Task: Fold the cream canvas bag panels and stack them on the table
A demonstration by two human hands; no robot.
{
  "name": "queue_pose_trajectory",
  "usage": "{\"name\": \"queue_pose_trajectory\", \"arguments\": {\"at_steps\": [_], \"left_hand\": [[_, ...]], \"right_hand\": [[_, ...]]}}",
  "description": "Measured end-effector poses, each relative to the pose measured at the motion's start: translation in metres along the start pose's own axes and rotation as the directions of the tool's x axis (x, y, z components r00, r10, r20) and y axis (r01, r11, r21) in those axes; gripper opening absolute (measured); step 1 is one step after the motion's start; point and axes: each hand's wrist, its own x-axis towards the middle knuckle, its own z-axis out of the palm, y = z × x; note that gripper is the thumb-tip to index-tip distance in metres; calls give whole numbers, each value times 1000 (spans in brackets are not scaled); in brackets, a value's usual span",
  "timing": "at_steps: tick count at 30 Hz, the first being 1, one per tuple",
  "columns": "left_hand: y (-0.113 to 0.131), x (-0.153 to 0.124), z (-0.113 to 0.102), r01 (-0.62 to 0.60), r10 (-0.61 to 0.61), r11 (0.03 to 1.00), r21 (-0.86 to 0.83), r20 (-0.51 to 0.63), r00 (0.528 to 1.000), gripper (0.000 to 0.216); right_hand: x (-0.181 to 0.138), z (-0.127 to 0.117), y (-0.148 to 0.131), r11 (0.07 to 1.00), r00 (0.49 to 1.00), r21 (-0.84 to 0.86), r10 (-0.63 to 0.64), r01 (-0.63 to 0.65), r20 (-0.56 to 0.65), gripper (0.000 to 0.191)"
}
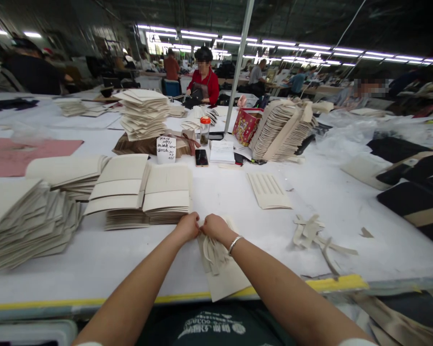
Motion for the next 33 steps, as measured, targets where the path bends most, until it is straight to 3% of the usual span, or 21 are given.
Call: {"name": "queue_pose_trajectory", "arguments": {"at_steps": [2,5,8,10,12,14,19,23,28,33], "left_hand": [[7,-11,0,6,-6,1000,-6,-12,1000,31],[17,-58,19,-8,8,1000,-27,10,1000,28],[19,-129,50,-4,28,995,-103,234,972,18],[14,-170,60,29,9,993,-118,312,950,7],[6,-197,55,45,12,988,-147,366,930,11],[-3,-210,38,5,49,988,-154,343,938,19],[-14,-198,1,-75,90,977,-202,64,994,16],[-5,-149,5,-112,69,956,-271,-164,984,16],[12,-90,29,-30,-16,974,-225,-200,980,27],[16,-74,41,42,-95,975,-219,-235,967,36]], "right_hand": [[0,0,0,1000,1000,-7,-4,4,-1,31],[0,-1,0,1000,1000,-12,-26,26,2,30],[2,-2,2,998,999,-11,-54,54,2,29],[1,-3,3,998,998,-5,-69,69,0,29],[-2,-4,2,997,997,6,-81,81,-6,27],[-10,-8,2,994,994,27,-106,106,-27,24],[-41,-19,8,967,969,104,-218,231,-117,24],[-51,-19,14,967,969,95,-229,237,-90,20],[-47,-6,12,985,986,38,-166,166,-9,17],[-43,2,12,991,991,14,-131,130,3,20]]}}
